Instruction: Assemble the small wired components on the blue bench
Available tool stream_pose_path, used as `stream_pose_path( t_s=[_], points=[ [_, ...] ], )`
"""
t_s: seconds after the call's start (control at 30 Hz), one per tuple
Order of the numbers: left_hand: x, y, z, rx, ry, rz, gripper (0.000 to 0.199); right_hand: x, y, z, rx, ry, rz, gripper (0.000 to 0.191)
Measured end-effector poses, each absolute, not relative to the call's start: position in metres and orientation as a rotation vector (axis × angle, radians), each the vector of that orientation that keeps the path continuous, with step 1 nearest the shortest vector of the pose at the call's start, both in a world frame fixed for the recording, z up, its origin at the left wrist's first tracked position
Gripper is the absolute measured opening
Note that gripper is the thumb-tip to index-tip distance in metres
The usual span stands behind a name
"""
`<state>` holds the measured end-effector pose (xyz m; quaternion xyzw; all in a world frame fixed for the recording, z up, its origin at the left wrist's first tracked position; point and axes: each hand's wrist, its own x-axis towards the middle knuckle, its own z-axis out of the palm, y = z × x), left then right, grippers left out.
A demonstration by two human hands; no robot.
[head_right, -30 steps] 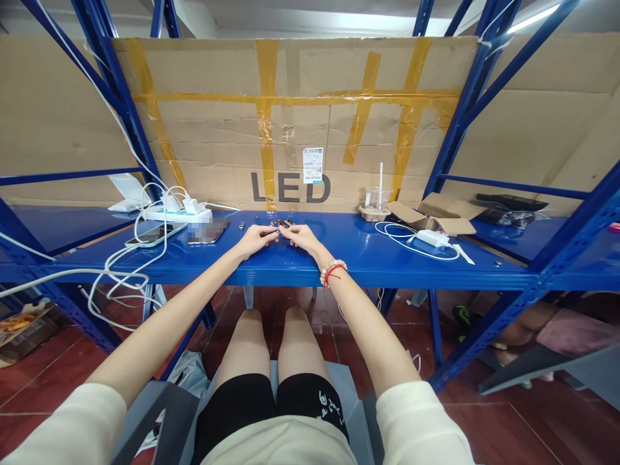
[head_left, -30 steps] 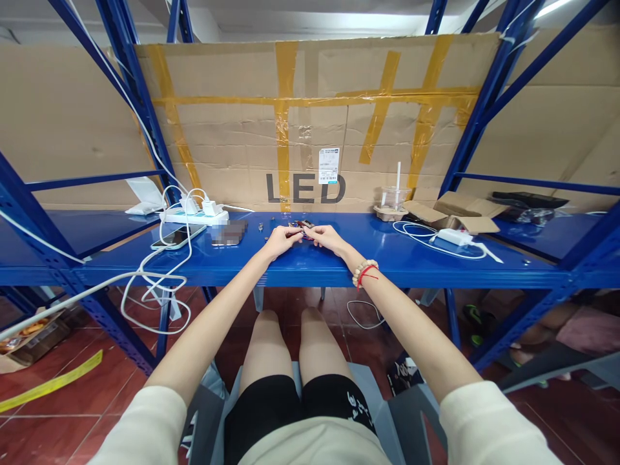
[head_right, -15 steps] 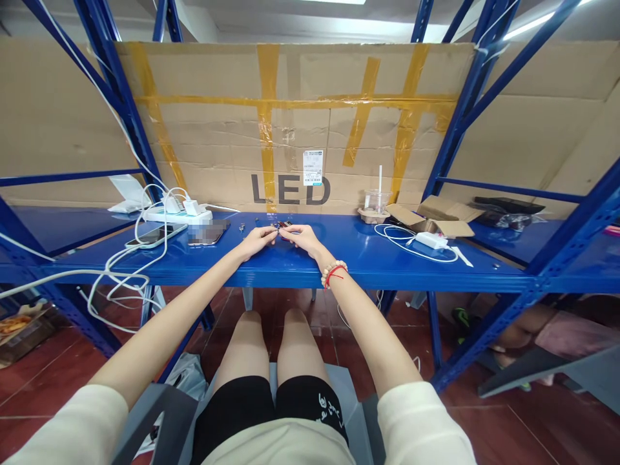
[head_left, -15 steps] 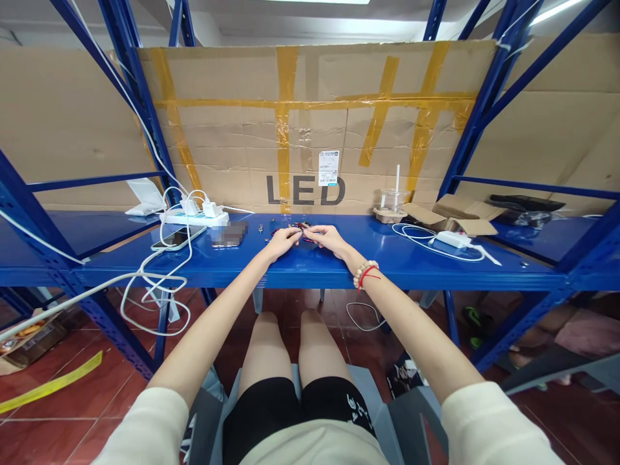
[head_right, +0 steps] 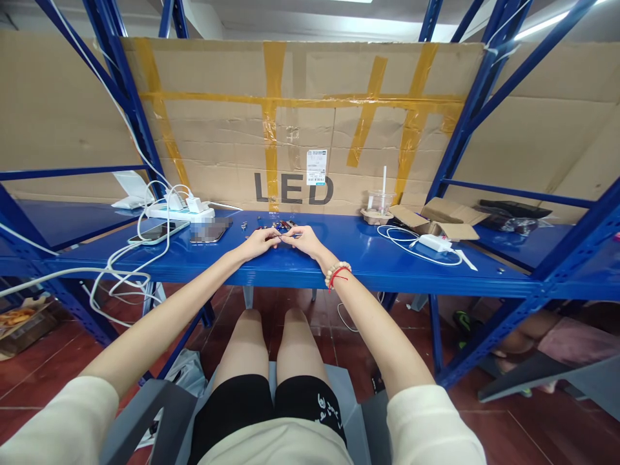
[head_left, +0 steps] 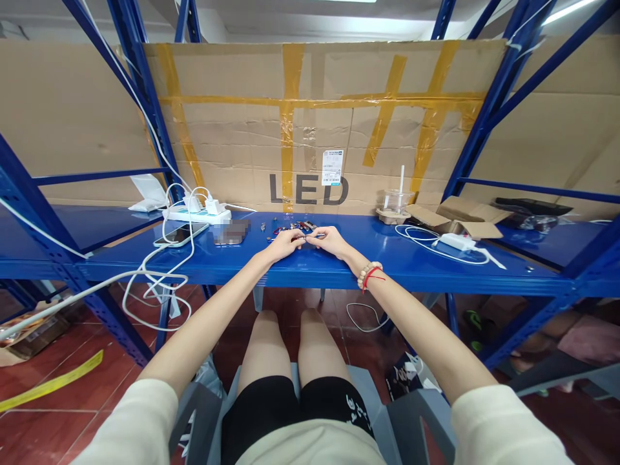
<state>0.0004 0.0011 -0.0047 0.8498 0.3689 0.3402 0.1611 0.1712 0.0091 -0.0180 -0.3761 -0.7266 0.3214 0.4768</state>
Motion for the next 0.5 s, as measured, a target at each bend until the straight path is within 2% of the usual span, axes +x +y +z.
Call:
stream_pose_path(
  t_s=[0.5],
  points=[
    [0.0010,0.0056,-0.0070,2.568,1.009,1.003,0.015,0.1716,0.0149,-0.0223,-0.970,-1.831,0.682,0.039]
  ],
)
